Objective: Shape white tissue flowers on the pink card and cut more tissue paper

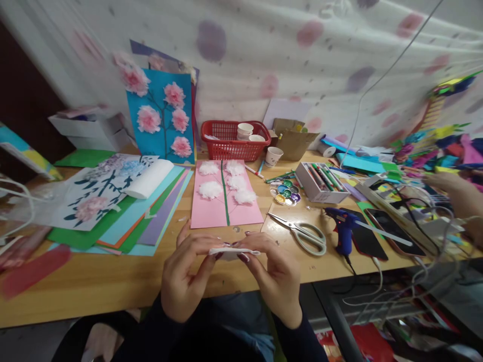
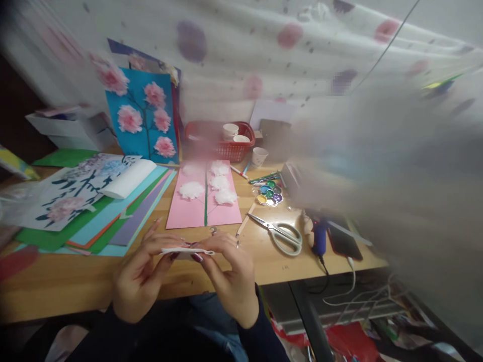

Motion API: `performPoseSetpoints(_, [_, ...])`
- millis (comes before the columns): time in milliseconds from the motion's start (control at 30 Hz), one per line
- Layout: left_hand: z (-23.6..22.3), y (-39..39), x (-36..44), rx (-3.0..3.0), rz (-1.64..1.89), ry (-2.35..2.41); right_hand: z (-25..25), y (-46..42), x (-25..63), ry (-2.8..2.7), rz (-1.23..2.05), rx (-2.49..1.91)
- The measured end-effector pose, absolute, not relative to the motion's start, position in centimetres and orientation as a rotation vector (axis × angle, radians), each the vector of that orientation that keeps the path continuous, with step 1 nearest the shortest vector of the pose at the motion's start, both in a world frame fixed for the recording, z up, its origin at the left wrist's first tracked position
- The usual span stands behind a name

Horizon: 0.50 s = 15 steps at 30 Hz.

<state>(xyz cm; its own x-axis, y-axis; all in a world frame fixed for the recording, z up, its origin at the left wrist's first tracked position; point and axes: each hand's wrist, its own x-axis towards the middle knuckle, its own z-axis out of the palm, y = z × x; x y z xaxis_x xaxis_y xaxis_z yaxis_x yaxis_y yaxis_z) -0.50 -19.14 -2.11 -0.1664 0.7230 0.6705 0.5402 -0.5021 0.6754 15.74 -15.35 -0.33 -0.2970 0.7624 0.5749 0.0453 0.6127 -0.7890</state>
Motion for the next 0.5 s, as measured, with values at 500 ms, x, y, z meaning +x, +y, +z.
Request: performPoseSetpoints(500, [-1.2, -18.9, 2.2, 1.171, 1.589, 1.522, -2.7, -14.6, 13.1, -1.526, 0.244, -1.095])
